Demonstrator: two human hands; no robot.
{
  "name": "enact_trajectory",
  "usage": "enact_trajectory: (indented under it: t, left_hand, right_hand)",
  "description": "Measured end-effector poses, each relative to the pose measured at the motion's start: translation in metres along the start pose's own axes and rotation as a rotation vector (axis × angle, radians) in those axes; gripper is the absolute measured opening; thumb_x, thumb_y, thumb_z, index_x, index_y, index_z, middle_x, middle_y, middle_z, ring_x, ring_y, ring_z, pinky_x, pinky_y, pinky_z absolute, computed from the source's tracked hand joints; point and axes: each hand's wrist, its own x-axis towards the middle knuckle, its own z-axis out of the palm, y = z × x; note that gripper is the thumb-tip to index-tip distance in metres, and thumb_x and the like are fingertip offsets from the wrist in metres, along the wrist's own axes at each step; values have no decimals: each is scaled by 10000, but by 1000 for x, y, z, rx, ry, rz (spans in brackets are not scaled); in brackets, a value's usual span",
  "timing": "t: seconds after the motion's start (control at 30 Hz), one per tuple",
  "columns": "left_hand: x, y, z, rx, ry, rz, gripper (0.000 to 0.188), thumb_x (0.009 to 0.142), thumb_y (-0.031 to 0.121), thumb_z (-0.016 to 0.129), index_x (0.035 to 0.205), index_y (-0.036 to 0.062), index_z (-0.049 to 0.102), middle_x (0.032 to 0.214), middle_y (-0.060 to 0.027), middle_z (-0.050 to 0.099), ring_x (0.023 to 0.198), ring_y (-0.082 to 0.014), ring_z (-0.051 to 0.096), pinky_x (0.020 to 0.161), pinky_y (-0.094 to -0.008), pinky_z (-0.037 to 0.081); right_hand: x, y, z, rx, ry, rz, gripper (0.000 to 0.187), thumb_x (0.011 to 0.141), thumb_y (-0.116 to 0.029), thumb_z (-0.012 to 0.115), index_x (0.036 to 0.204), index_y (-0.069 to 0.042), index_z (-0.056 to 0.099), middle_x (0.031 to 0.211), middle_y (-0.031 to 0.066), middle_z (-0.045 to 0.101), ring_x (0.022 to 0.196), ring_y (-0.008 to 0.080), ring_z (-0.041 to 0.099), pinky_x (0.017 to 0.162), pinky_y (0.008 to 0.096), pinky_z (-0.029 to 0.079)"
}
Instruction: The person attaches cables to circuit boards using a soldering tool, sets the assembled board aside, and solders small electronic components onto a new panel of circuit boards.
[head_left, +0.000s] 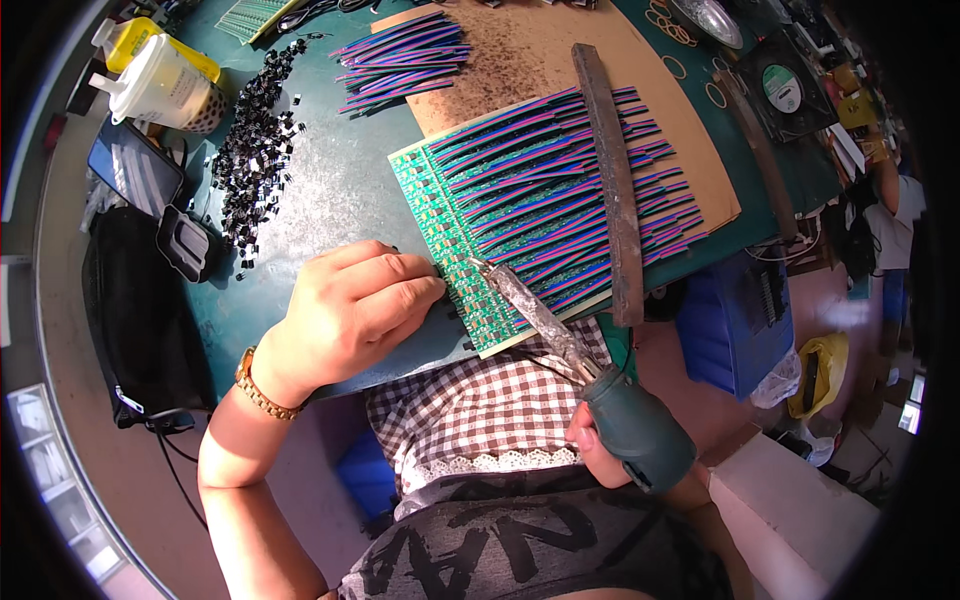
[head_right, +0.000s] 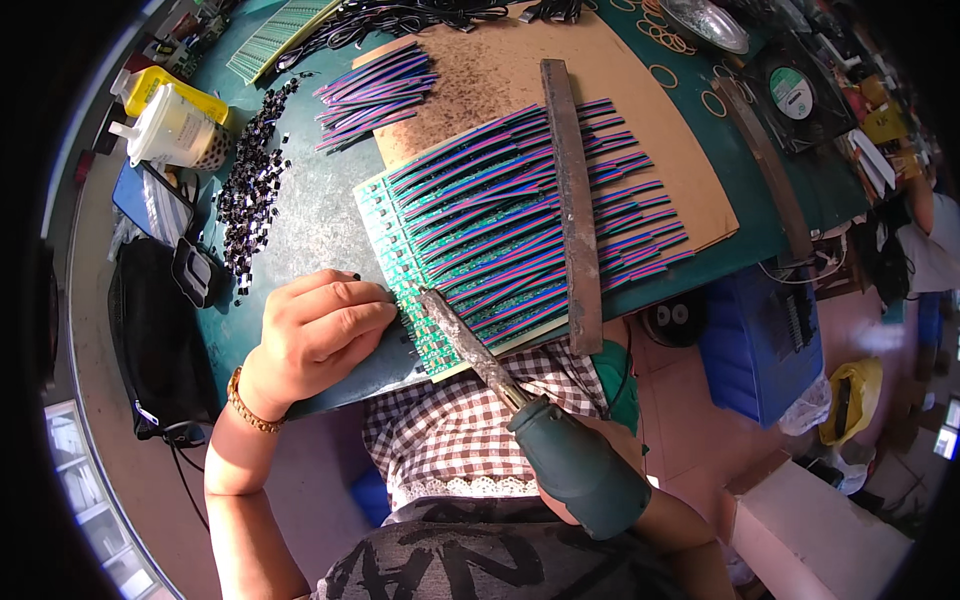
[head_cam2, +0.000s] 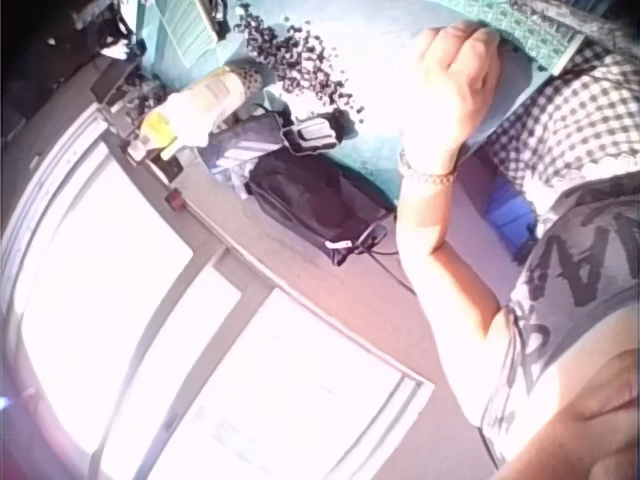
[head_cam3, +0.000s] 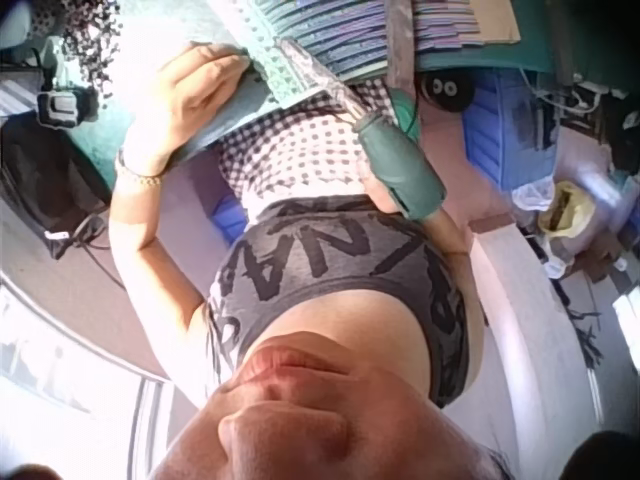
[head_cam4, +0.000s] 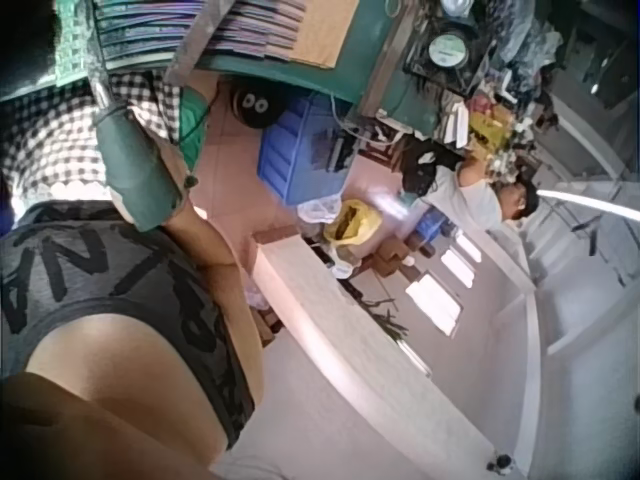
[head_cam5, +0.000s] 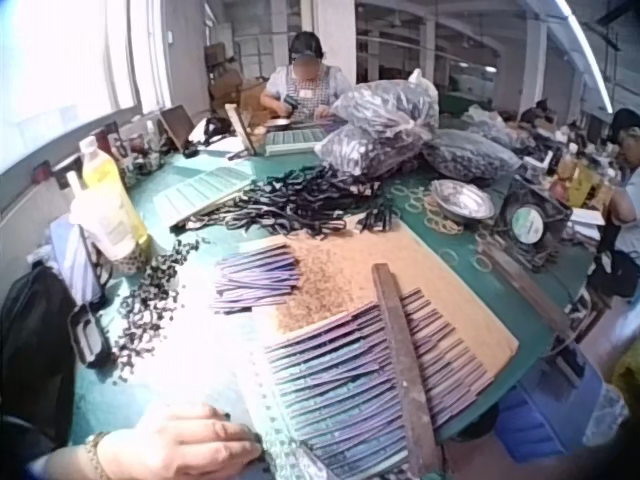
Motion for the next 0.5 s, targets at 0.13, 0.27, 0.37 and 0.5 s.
enact_trajectory:
  t: [0.13, 0.27, 0.37, 0.5]
  left_hand:
    - [3, -16, -27, -37, 23, -223, 205, 739, -17, 695, 936, 35, 677, 777, -87, 659, 637, -228, 637, 570, -301, 509]
    - [16, -64, -49, 251, 185, -580, 162, 851, 19, 606, 999, -14, 662, 815, -137, 640, 690, -253, 641, 638, -301, 505]
    - [18, -93, -53, 491, 15, -579, 169, 848, 70, 629, 993, 1, 680, 839, -126, 617, 732, -263, 631, 691, -331, 498]
    - [11, -101, -44, 503, -19, -607, 120, 796, 57, 650, 902, 21, 692, 853, -135, 617, 787, -300, 625, 731, -361, 494]
  right_hand:
    - [-3, -4, -5, 251, 122, 269, 63, 817, -24, 561, 860, 18, 543, 702, 73, 575, 667, 124, 581, 618, 265, 487]
    - [-5, -4, -5, 248, 141, 428, 117, 820, -15, 553, 917, 42, 521, 726, 73, 564, 673, 130, 582, 624, 264, 490]
    - [-4, 0, -2, 556, 279, 808, 128, 821, -8, 542, 931, 51, 511, 732, 75, 557, 671, 136, 583, 622, 266, 491]
    - [-1, 6, 1, 790, 353, 842, 101, 827, -2, 521, 911, 53, 508, 724, 78, 552, 666, 147, 590, 619, 270, 492]
